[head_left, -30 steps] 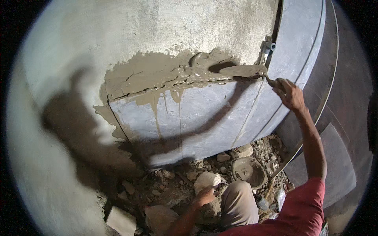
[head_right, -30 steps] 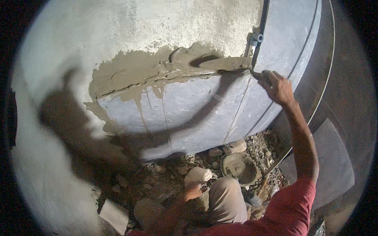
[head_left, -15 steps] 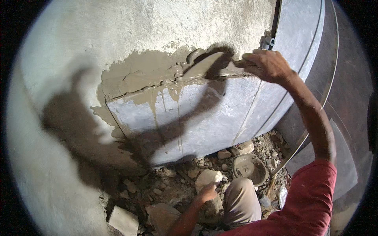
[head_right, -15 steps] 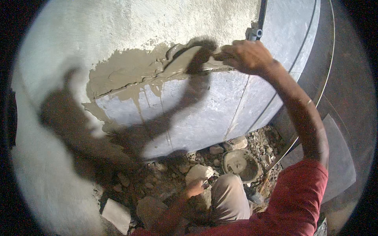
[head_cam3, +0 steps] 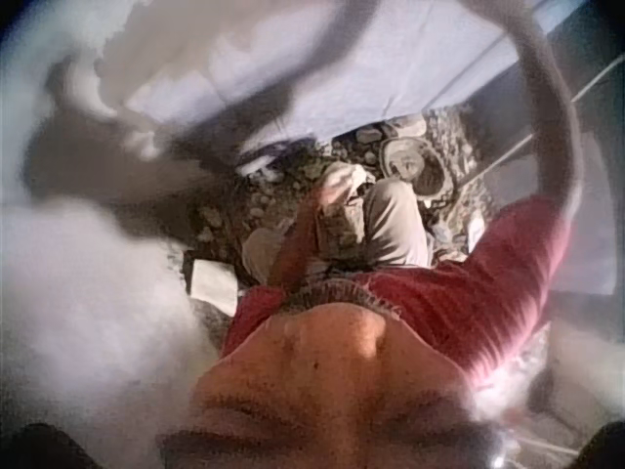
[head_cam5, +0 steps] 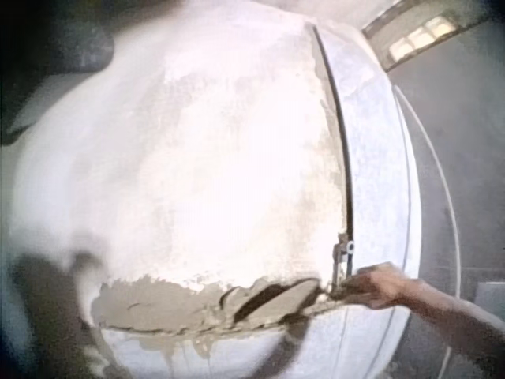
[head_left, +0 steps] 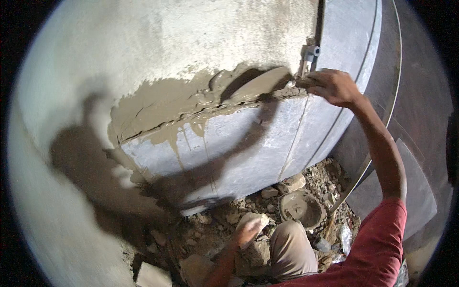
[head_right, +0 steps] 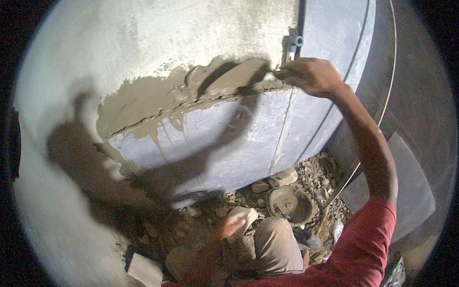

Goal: The person applies wet mortar to a wall and around the edges of a tile using a trowel while sitting on the floor. They also use a hammer and a small stone piece to tap the edge of the tile and adjust its positioning.

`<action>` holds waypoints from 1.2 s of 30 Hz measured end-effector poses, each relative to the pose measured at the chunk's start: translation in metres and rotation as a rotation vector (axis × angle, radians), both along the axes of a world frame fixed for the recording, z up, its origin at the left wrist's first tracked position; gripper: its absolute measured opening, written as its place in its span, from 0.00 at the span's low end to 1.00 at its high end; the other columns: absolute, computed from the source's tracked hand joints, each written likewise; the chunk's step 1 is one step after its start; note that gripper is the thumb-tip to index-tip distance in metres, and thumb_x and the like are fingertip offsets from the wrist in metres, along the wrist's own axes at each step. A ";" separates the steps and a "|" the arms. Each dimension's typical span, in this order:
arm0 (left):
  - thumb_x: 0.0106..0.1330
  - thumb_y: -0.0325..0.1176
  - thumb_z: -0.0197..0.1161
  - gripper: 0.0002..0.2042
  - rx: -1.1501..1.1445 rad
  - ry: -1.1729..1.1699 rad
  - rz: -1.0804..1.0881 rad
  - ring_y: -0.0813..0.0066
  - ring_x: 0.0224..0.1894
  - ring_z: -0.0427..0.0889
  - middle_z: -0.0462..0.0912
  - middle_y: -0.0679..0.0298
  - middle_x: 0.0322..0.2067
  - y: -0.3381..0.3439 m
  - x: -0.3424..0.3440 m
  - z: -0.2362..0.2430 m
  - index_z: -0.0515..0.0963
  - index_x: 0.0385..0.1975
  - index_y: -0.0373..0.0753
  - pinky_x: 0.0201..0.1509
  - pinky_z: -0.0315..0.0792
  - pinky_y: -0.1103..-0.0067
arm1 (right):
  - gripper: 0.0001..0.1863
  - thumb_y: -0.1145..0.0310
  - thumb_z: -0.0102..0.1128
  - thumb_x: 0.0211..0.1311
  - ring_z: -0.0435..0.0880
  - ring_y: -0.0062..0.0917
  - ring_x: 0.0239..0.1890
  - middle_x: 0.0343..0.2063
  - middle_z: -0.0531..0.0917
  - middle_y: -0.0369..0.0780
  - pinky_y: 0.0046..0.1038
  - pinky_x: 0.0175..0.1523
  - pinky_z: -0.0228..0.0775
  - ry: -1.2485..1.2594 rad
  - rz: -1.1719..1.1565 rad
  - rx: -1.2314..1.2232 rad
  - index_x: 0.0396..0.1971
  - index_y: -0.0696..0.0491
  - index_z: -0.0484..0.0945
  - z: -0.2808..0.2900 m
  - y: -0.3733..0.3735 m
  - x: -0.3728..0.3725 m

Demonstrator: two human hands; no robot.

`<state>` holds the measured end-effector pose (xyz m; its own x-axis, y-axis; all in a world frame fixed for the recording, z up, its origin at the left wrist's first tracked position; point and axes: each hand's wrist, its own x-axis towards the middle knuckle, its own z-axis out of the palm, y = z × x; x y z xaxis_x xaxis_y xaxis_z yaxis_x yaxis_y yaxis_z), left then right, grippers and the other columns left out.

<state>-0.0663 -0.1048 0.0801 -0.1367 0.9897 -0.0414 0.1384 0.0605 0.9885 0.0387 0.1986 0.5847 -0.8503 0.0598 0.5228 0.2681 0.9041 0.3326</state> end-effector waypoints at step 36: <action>0.70 0.59 0.39 0.30 0.907 1.927 1.575 0.55 0.71 0.54 0.59 0.54 0.68 -0.019 -0.332 0.641 0.61 0.68 0.53 0.72 0.38 0.53 | 0.14 0.57 0.66 0.56 0.82 0.25 0.25 0.20 0.79 0.37 0.31 0.30 0.74 -0.256 0.005 0.280 0.33 0.52 0.81 0.075 0.017 -0.025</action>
